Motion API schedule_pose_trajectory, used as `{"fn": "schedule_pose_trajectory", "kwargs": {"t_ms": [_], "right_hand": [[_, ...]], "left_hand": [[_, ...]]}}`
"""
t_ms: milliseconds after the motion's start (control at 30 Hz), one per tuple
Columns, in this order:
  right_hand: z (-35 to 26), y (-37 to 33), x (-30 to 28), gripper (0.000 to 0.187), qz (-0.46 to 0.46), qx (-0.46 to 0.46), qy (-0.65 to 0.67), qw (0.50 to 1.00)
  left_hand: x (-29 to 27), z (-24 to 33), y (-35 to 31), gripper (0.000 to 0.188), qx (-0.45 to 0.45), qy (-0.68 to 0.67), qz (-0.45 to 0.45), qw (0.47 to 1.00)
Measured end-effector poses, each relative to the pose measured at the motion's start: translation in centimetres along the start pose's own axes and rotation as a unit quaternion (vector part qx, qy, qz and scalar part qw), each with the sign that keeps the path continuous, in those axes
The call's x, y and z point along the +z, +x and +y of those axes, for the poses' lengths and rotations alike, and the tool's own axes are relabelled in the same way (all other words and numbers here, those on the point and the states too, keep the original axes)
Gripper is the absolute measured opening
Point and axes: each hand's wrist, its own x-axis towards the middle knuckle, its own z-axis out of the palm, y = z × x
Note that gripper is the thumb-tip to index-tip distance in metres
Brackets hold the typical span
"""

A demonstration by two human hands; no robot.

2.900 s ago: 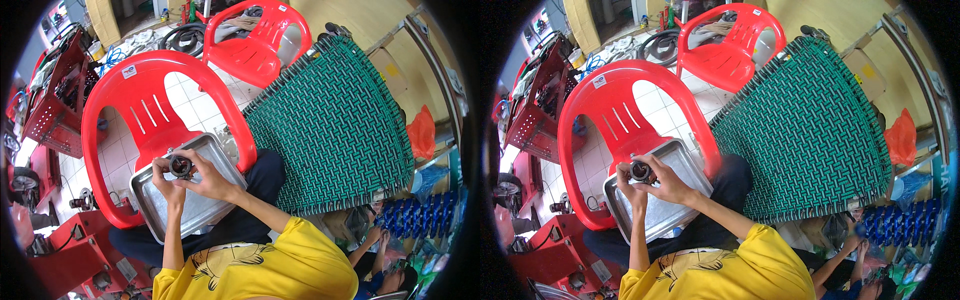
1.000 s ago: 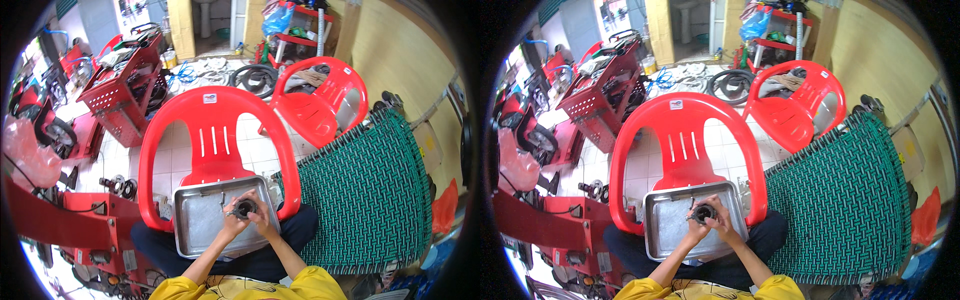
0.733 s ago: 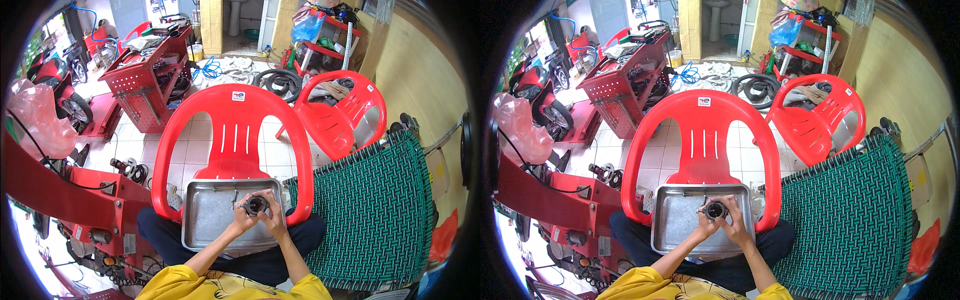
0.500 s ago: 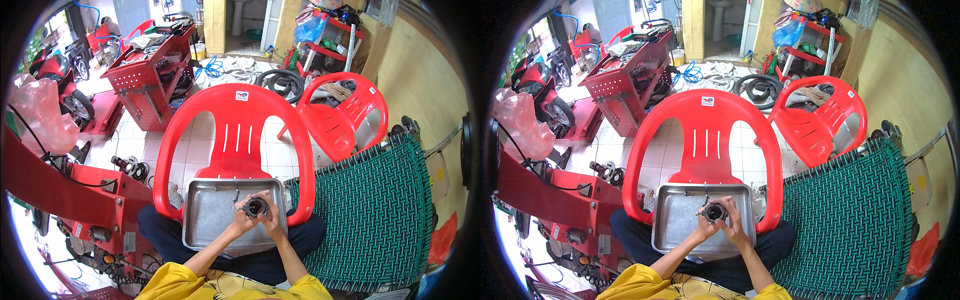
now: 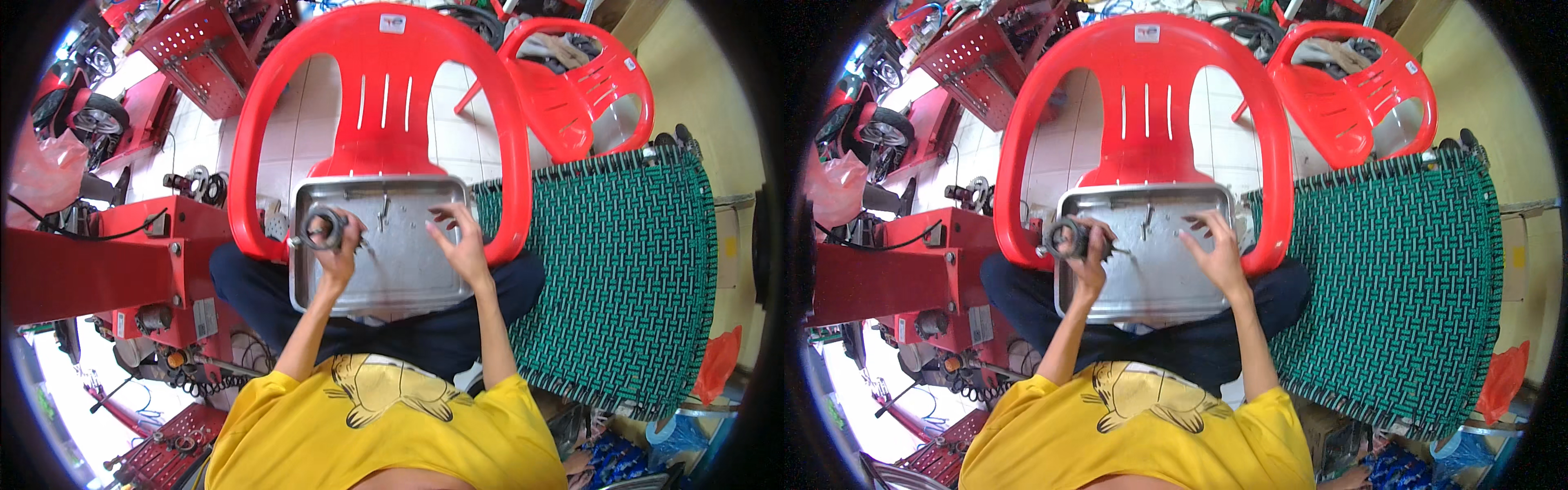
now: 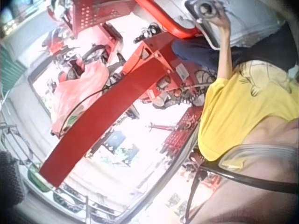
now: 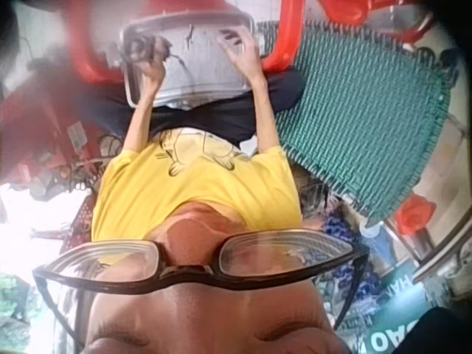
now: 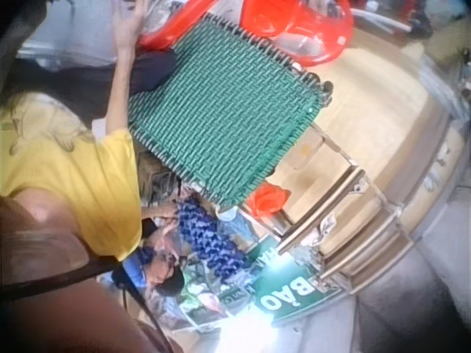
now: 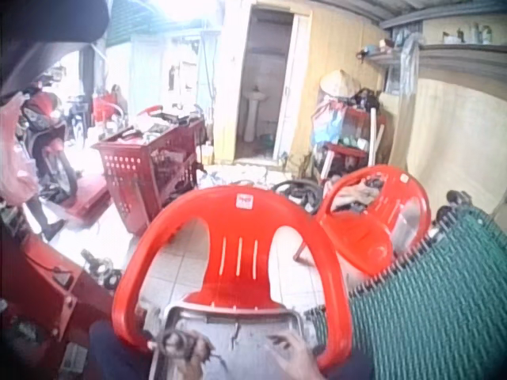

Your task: The person removes screws and pins from a cylindrical mechanical component in a metal tray by hand and using a thin metal rod.

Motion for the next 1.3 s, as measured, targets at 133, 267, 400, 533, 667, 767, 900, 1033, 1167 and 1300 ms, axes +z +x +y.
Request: {"fn": "schedule_pose_trajectory", "kwargs": {"t_ms": [133,267,400,533,667,767,900,1033,1167,1300], "right_hand": [[3.0,-0.1,2.5,0.050,-0.047,0.039,-0.039,0.997],[4.2,1.1,4.9,0.054,-0.071,0.066,-0.083,0.992],[3.5,2.7,6.6,0.055,-0.096,0.076,-0.077,0.989],[3.4,4.4,8.2,0.052,-0.108,-0.022,-0.124,0.986],[4.1,4.8,9.3,0.042,-0.140,-0.073,-0.242,0.957],[3.8,4.4,8.9,0.039,-0.154,-0.047,-0.252,0.954],[3.3,4.7,8.1,0.040,-0.142,0.007,-0.193,0.971],[5.7,5.9,9.2,0.038,-0.054,-0.049,-0.175,0.982],[6.0,6.2,9.7,0.034,-0.071,-0.076,-0.265,0.959],[5.9,6.3,9.3,0.032,-0.057,-0.055,-0.300,0.951]], "left_hand": [[-1.3,0.4,0.4,0.013,-0.046,-0.005,0.060,0.997],[-1.3,0.7,0.9,0.017,-0.032,0.062,0.000,0.998],[-1.6,0.8,1.2,0.015,-0.075,0.098,-0.030,0.992],[-1.5,0.5,2.0,0.013,-0.083,0.105,-0.026,0.991],[-2.4,-0.3,2.0,0.015,-0.068,0.164,-0.089,0.980],[-3.1,-0.6,2.2,0.018,-0.043,0.207,-0.148,0.966],[-3.0,-0.5,2.3,0.019,-0.041,0.199,-0.148,0.968],[-2.6,-0.1,2.1,0.022,-0.045,0.194,-0.152,0.968],[-2.5,0.5,1.5,0.027,-0.014,0.204,-0.149,0.968],[-2.9,0.2,0.8,0.029,-0.030,0.178,-0.137,0.974]]}}
